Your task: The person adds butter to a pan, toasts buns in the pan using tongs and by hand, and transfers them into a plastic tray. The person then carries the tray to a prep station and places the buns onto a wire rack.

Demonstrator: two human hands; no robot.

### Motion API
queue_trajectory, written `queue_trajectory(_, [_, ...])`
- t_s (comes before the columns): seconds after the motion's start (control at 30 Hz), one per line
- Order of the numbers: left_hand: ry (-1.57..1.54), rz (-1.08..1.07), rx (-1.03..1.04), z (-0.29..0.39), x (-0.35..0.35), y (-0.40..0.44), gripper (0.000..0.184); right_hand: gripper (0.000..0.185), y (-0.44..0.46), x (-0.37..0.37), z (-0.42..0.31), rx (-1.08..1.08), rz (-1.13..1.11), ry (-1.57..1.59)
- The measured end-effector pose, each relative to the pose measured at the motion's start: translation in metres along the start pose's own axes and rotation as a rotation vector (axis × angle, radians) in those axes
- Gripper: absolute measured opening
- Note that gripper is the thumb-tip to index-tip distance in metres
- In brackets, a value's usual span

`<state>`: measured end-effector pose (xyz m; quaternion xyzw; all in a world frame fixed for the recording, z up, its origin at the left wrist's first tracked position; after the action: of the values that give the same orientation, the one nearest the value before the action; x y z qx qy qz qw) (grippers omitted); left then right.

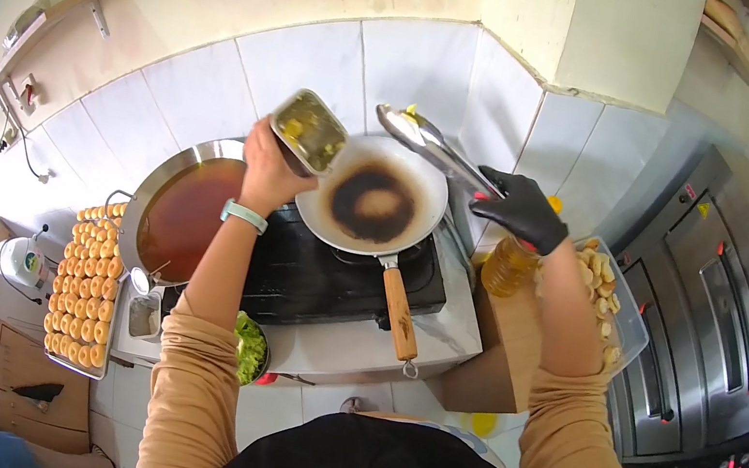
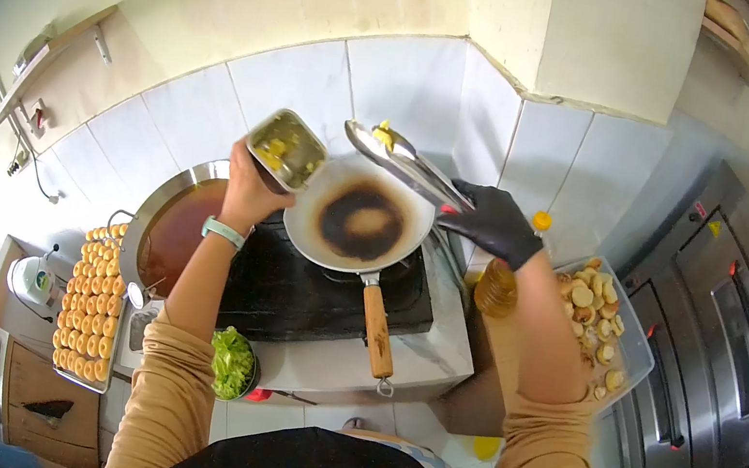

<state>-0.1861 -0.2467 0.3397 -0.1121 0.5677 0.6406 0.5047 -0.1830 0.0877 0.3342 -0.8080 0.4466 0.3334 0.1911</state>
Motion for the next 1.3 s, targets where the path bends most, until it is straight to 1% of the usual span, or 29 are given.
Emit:
queue_trajectory(0.07, [0.019, 0.078, -0.027, -0.009, -0.012, 0.003, 0.098, 0.048, 0.006, 0.018, -0.016, 0.002, 0.166, -0.427])
queue_trajectory(0.13, [0.006, 0.091, -0.075, -0.010, -0.021, 0.004, 0.095, 0.054, 0.039, 0.073, 0.028, 0.164, -0.007, -0.632])
queue_trajectory(0.17, [0.020, 0.086, -0.081, -0.012, -0.023, -0.003, 0.093, 0.054, 0.043, 0.081, 0.036, 0.254, -0.054, -0.563])
queue_trajectory(0.23, [0.032, 0.124, -0.096, -0.008, -0.031, 0.003, 0.090, 0.056, 0.038, 0.062, 0.024, 0.236, -0.024, -0.566])
queue_trajectory(0.3, [0.036, 0.108, -0.150, -0.002, -0.036, -0.008, 0.087, 0.059, 0.032, 0.049, 0.021, 0.197, 0.005, -0.560])
queue_trajectory(0.37, [-0.215, 0.125, -0.122, -0.005, -0.032, -0.019, 0.089, 0.060, 0.009, 0.026, 0.002, 0.190, 0.120, -0.470])
queue_trajectory(0.4, [-0.259, 0.122, -0.134, 0.003, -0.035, -0.025, 0.089, 0.060, -0.004, 0.014, -0.007, 0.187, 0.179, -0.423])
queue_trajectory(0.43, [-0.303, 0.121, -0.146, 0.012, -0.038, -0.031, 0.088, 0.059, -0.017, 0.010, -0.011, 0.153, 0.204, -0.302])
queue_trajectory(0.5, [-0.506, 0.080, -0.110, 0.036, -0.037, -0.046, 0.087, 0.059, -0.044, 0.003, -0.008, 0.074, 0.262, -0.072])
queue_trajectory(0.6, [-0.732, 0.015, -0.010, 0.085, -0.030, -0.067, 0.087, 0.058, -0.092, 0.006, 0.016, -0.077, 0.348, -0.050])
queue_trajectory(0.63, [-0.739, -0.034, -0.012, 0.098, -0.024, -0.072, 0.089, 0.059, -0.105, 0.005, 0.009, -0.060, 0.322, -0.049])
queue_trajectory(0.7, [-0.651, -0.110, 0.020, 0.113, -0.012, -0.082, 0.093, 0.061, -0.141, -0.010, -0.028, -0.017, 0.263, -0.041])
queue_trajectory(0.8, [-0.547, -0.200, 0.020, 0.138, -0.003, -0.086, 0.098, 0.065, -0.157, -0.021, -0.084, -0.046, 0.169, -0.435])
queue_trajectory(0.93, [-0.345, -0.370, 0.063, 0.155, 0.008, -0.080, 0.103, 0.042, -0.143, -0.016, -0.113, -0.038, 0.167, -0.957])
queue_trajectory(0.97, [-0.320, -0.397, 0.117, 0.158, 0.010, -0.077, 0.102, 0.029, -0.137, -0.013, -0.120, -0.128, 0.205, -1.059])
queue_trajectory(1.07, [-0.364, -0.496, 0.202, 0.168, 0.013, -0.065, 0.100, 0.024, -0.105, 0.002, -0.122, -0.137, 0.180, -1.216])
queue_trajectory(1.17, [-0.328, -0.504, 0.265, 0.169, 0.010, -0.056, 0.098, 0.011, -0.075, 0.023, -0.123, -0.137, 0.157, -1.326])
queue_trajectory(1.27, [-0.324, -0.507, 0.264, 0.159, 0.008, -0.051, 0.099, 0.010, -0.055, 0.037, -0.129, -0.216, 0.102, -1.398])
queue_trajectory(1.3, [-0.318, -0.511, 0.253, 0.153, 0.007, -0.049, 0.099, 0.010, -0.049, 0.036, -0.130, -0.177, 0.079, -1.363])
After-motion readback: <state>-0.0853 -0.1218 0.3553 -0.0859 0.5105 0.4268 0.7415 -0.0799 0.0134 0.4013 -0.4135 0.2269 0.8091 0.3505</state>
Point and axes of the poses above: each hand's wrist, its own y-axis towards the middle knuckle, its own x-axis out of the palm, z = x × y, the point moved 7 cm from there along y, towards the middle knuckle, and after that the axes turned 14 degrees about -z, right-handed, at the moved point
